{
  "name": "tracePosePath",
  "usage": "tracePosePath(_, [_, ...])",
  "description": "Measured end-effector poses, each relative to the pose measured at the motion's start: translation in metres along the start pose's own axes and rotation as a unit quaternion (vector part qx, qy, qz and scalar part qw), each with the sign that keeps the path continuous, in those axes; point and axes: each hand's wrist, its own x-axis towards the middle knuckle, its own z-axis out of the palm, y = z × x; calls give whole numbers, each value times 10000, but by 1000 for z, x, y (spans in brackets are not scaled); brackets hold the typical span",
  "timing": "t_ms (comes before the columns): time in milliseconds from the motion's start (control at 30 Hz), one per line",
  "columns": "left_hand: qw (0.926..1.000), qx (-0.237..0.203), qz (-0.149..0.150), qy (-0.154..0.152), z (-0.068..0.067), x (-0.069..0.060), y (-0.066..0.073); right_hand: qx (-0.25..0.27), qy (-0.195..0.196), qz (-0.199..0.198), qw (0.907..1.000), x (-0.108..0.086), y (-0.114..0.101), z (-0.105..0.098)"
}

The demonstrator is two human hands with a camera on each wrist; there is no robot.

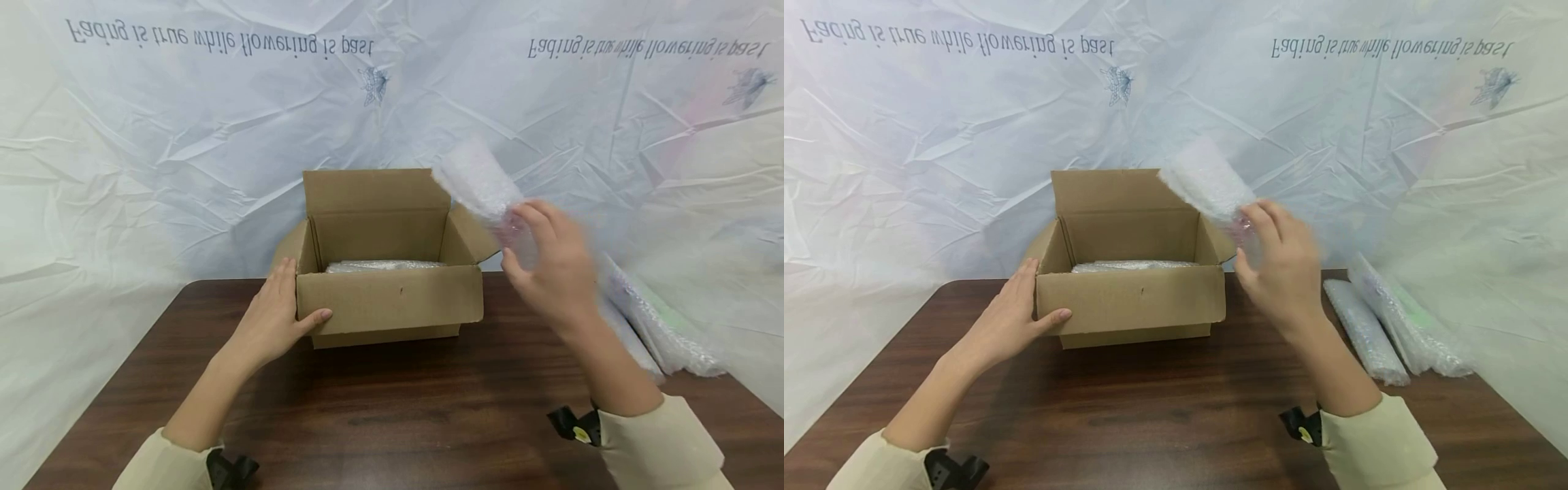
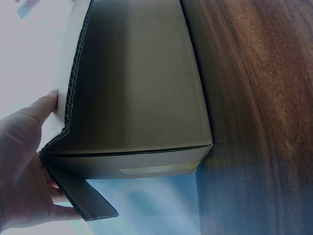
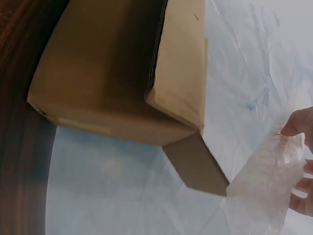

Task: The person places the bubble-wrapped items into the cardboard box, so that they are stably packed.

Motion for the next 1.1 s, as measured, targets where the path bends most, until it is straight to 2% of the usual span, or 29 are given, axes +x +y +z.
tracePosePath(133, [10000, 1, -21, 15, 0, 0, 0, 33, -59, -337, 9994, 5, -8, 9])
tracePosePath(400, [10000, -41, -46, -20, 0, 0, 1, 55, -587, -974, 9935, 15, -11, 26])
tracePosePath(633, [10000, -48, -58, -34, 0, 0, 1, 542, -1173, -1660, 9776, 24, -14, 45])
tracePosePath(800, [10000, -30, -67, -43, 0, 0, 2, 673, -1486, -1816, 9697, 26, -18, 60])
tracePosePath(933, [10000, -2, -61, -41, -1, -1, 2, 580, -1813, -1959, 9620, 28, -22, 73])
tracePosePath(1100, [10000, -10, -79, -35, 0, -1, 2, 213, -2314, -2111, 9494, 29, -27, 87])
